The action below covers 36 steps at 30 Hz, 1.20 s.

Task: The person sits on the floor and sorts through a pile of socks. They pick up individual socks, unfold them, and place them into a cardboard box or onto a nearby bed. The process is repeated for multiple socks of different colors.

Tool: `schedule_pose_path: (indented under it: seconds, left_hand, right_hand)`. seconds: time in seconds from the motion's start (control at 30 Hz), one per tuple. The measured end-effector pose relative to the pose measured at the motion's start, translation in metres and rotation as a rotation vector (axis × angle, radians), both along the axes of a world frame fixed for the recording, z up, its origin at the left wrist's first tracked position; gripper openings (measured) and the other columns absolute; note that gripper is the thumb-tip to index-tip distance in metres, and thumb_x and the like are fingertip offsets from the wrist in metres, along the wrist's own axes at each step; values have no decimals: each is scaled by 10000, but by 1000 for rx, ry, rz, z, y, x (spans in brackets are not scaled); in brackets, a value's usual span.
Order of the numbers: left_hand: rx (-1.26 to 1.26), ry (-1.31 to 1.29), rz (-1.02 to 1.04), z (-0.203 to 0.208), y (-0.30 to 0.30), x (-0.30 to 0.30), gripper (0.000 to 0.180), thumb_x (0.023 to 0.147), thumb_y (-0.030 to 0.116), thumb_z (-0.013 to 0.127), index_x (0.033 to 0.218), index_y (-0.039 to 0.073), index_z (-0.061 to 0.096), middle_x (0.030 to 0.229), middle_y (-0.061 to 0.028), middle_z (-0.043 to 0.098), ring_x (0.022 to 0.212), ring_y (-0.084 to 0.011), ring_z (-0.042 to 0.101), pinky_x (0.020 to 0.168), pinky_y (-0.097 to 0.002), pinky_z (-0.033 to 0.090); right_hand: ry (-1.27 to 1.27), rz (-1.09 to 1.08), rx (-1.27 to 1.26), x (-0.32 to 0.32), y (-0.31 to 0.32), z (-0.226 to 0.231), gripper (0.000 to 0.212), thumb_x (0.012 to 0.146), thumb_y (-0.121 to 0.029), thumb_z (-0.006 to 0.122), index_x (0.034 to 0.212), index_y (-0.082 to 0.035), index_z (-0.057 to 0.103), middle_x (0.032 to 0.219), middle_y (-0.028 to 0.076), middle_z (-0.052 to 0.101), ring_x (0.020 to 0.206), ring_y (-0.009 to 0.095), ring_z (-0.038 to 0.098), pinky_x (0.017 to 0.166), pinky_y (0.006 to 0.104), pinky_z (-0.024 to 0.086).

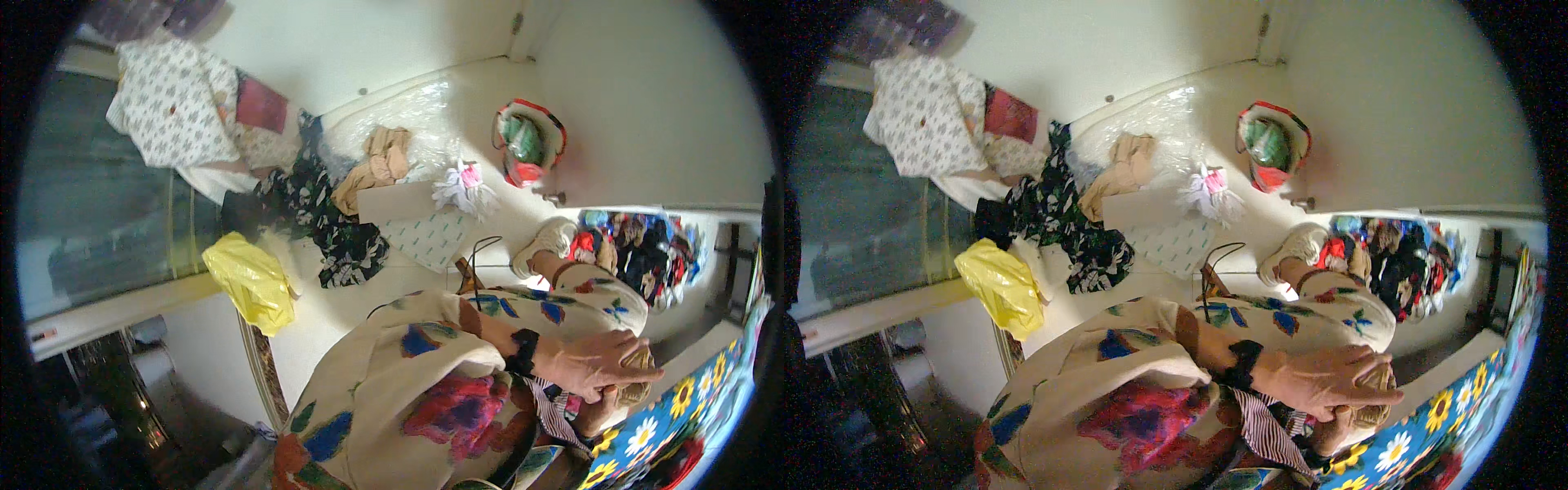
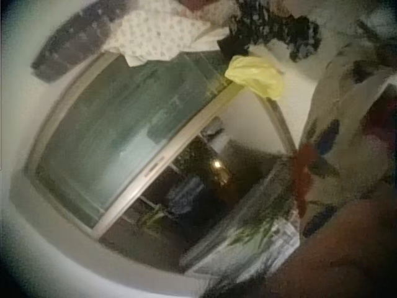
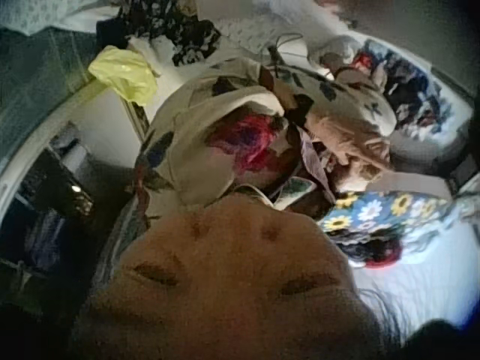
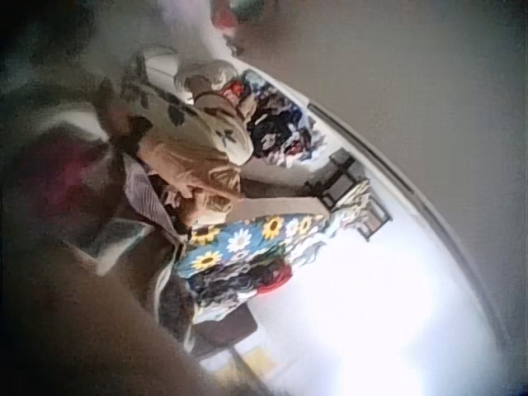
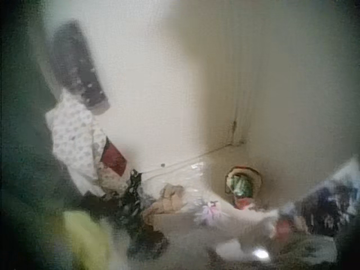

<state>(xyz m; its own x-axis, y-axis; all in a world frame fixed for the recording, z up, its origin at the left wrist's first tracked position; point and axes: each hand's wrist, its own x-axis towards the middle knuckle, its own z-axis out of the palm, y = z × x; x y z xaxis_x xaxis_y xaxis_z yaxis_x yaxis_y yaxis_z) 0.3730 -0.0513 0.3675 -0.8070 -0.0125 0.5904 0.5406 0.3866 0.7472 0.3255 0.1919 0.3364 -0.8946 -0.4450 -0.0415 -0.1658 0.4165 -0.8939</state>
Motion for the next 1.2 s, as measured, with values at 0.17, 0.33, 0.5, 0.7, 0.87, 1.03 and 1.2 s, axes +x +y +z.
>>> schedule_pose_path:
  seconds: [0.17,0.33,0.5,0.7,0.87,1.03,1.2]
  left_hand:
    - [-22,68,-27,-9,-4,-9,1036,663,307,794,1521,252,217,1427,-276,334,1168,-436,480,962,-519,419]
    - [-24,93,-32,-8,-9,-4,1038,664,312,797,1521,251,216,1431,-268,332,1173,-436,479,964,-518,420]
    - [-32,81,-63,-7,-10,10,1040,664,318,799,1522,251,215,1435,-260,330,1178,-436,477,965,-517,420]
    - [-49,72,-112,-5,-5,17,1043,665,324,802,1522,250,213,1440,-251,327,1184,-436,476,967,-516,421]
    - [-58,45,-160,-4,0,21,1045,666,330,804,1523,249,212,1444,-243,325,1189,-436,474,969,-514,422]
    - [-35,9,-204,-3,5,19,1048,666,335,807,1523,248,210,1448,-235,323,1194,-436,473,971,-513,423]
    - [57,91,-296,7,7,10,957,659,236,824,1464,126,318,1422,-149,391,1302,-377,405,1092,-475,347]
  right_hand:
    - [823,163,704,-11,-29,20,420,704,-174,786,1074,-70,616,1129,211,637,1018,398,608,799,453,506]
    - [750,120,562,7,-56,31,478,735,-209,781,1157,-77,600,1118,199,656,991,389,632,779,435,524]
    - [699,98,534,20,-68,43,514,791,-253,757,1251,-107,581,1118,172,677,965,349,672,749,408,547]
    - [850,159,527,25,-70,51,538,792,-219,737,1295,-129,570,1107,150,692,932,337,691,731,411,555]
    - [843,78,582,24,-48,45,558,763,-163,737,1295,-121,573,1102,151,695,921,344,691,730,411,556]
    - [271,92,278,11,-25,34,589,787,13,697,1335,-56,492,1274,164,565,1144,289,565,947,395,478]
    - [-562,-205,-467,23,-18,18,401,844,-26,634,1241,-34,577,1239,124,589,1145,245,560,991,378,454]
